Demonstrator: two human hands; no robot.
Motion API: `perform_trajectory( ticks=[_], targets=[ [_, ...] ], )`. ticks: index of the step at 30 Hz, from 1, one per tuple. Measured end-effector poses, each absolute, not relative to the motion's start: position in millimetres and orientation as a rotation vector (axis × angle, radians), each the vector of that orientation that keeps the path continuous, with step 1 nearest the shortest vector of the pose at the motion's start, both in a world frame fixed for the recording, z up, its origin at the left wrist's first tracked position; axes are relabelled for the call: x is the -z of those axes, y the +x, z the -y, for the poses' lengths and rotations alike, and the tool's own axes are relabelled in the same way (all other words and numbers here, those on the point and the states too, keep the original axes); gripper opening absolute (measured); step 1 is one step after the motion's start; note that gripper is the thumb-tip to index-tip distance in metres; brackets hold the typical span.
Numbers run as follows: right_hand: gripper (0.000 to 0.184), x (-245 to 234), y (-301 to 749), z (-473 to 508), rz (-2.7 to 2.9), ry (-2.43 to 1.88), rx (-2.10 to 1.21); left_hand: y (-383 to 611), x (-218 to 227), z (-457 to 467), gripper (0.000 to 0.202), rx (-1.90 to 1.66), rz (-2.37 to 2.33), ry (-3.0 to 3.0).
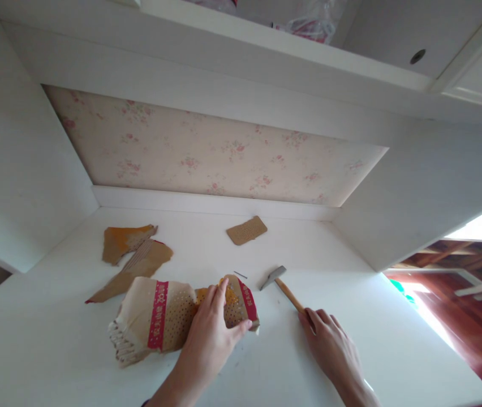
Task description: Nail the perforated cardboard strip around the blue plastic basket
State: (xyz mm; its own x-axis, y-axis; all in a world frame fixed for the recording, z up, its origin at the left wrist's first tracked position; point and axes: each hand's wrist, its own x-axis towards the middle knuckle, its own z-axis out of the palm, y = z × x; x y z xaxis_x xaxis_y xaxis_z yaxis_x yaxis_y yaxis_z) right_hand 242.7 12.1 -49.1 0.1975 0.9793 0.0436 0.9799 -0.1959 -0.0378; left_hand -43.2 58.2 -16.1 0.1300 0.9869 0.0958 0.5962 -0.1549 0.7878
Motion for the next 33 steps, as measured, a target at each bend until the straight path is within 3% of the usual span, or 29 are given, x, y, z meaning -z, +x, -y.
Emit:
perform_trajectory(
  ticks=[4,10,18,21,24,28,33],
  targets=[
    [0.037,34.5,222.2,-34.2,1.973,-2.228,0.17,-43.0,17.6,-57.8,0.076,-0.908,-1.485,1.817],
    [0.03,12.2,154.3,-95.9,2.183,-1.954,-0.021,-42.3,15.1,-57.1,0.073,-0.889,-1.561,1.897],
    [0.02,32.5,133.4,-147.1,2.32,-1.924,-0.187,-43.4,9.1,-58.3,0.064,-0.79,-1.57,1.953],
    [0.03,36.3,135.5,-148.3,2.241,-1.927,-0.255,-42.7,7.5,-58.9,0.058,-0.811,-1.563,2.025],
    [0.019,28.6,140.4,-143.7,2.084,-1.901,-0.333,-43.5,2.6,-60.7,0.051,-0.776,-1.529,2.068],
    [0.032,8.5,149.9,-130.0,1.83,-1.775,-0.489,-46.5,-9.1,-65.4,0.042,-0.668,-1.498,2.1],
    [0.029,-9.7,150.9,-101.9,1.615,-1.521,-0.821,-46.4,-22.2,-74.1,0.026,-0.626,-1.433,2.157]
  ],
)
